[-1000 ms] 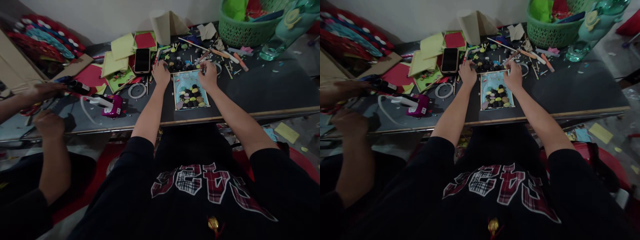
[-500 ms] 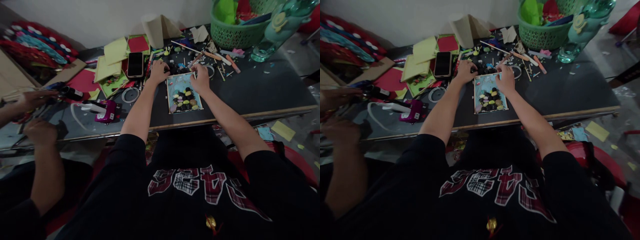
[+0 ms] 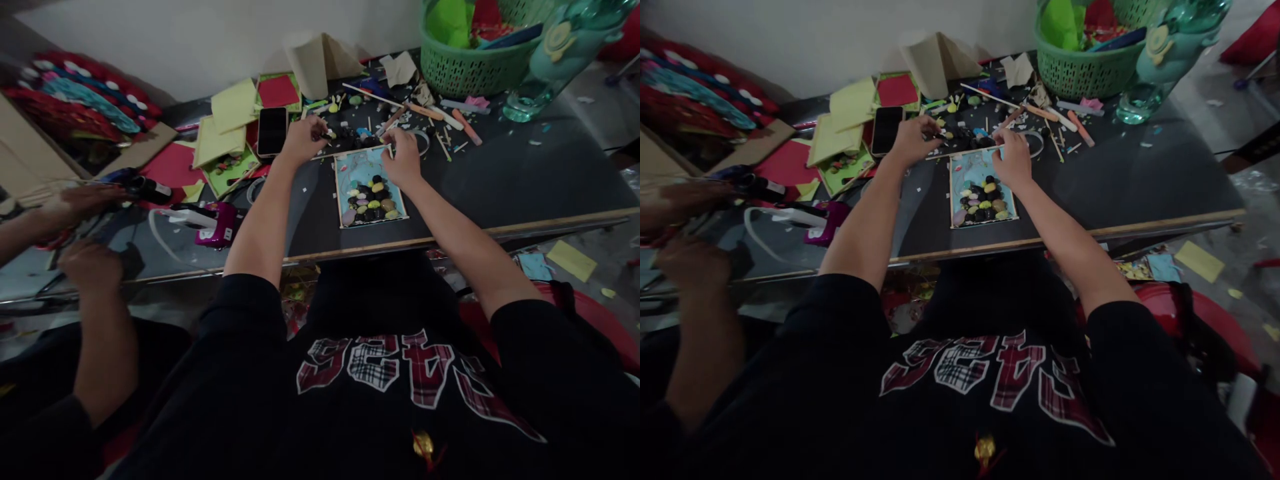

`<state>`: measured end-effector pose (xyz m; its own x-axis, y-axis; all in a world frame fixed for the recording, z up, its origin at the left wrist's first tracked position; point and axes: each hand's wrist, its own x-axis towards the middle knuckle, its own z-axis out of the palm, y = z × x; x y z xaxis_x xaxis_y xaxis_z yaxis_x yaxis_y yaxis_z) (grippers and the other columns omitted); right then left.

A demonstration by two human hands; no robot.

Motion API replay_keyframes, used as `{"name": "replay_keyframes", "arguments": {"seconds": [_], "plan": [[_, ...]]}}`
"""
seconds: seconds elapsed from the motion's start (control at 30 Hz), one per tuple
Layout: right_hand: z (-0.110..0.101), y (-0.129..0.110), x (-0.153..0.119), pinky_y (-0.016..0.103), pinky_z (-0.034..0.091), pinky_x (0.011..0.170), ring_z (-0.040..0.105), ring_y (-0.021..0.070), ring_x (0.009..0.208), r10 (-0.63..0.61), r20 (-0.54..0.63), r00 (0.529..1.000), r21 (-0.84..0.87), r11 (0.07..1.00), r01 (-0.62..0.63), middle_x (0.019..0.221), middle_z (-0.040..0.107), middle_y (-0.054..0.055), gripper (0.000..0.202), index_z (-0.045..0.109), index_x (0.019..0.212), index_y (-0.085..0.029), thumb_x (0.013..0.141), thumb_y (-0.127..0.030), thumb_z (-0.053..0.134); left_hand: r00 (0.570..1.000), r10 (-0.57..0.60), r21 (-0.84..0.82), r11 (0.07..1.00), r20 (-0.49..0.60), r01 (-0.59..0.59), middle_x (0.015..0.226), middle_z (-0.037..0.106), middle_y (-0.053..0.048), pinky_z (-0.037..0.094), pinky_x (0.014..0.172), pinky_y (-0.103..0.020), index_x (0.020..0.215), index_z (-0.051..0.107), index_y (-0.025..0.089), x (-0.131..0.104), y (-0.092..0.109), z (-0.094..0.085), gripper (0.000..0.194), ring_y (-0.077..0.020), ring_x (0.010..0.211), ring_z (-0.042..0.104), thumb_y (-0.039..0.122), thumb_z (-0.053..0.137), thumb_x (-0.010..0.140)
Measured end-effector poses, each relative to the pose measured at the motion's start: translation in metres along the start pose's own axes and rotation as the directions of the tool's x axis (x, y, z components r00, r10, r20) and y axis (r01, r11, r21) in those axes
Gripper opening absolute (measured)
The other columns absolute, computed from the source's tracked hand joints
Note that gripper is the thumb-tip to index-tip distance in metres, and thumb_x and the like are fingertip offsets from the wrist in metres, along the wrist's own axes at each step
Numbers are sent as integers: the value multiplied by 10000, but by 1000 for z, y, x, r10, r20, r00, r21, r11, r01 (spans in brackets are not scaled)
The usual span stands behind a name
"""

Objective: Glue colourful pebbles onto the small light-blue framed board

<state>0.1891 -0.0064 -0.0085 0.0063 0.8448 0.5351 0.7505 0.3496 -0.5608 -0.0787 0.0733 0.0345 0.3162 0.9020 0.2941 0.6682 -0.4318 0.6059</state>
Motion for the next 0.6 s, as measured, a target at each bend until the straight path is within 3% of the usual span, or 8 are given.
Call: {"name": "replay_keyframes", "arguments": {"seconds": [0.1,0.27,0.43,0.5,0.6], "plan": [[-1,-1,0,543,485,1071,580,309,1111,1,7,1000,-14,1000,-1,1070,677,88,165,569,1007,-273,859,-204,594,995,29,-128,992,91,-17,847,761,-52,567,903,-417,824,709,234,-13,12,-1,244,-249,885,701,326,803,619],[-4,-2,-2,533,472,1086,589,305,1170,10,28,1000,0,1000,-10,1105,683,92,189,554,1041,-260,868,-192,589,954,97,-311,950,283,-4,815,740,-60,584,836,-336,920,712,185,-32,45,27,385,-217,883,714,478,821,696],[-9,-13,-4,475,537,1021,660,243,1089,-62,165,984,182,983,31,1127,732,43,326,539,1169,-281,858,-243,627,982,123,-364,929,141,-65,1033,746,-84,571,913,-331,989,664,196,-39,57,46,397,-226,1047,702,485,806,758],[-12,-19,-6,473,558,977,682,243,1053,-84,229,970,255,967,24,1142,746,41,380,541,1207,-289,851,-326,669,986,106,-365,930,125,-54,1077,741,-86,565,910,-320,1021,657,197,-40,55,50,354,-221,1076,696,426,787,785],[-19,-28,-8,492,550,983,696,265,1061,-55,231,971,297,955,-16,1167,754,69,413,566,1203,-283,839,-420,706,992,100,-377,924,71,-66,1026,739,-61,556,858,-289,1024,667,195,-40,46,56,274,-193,1025,701,291,753,783]]}}
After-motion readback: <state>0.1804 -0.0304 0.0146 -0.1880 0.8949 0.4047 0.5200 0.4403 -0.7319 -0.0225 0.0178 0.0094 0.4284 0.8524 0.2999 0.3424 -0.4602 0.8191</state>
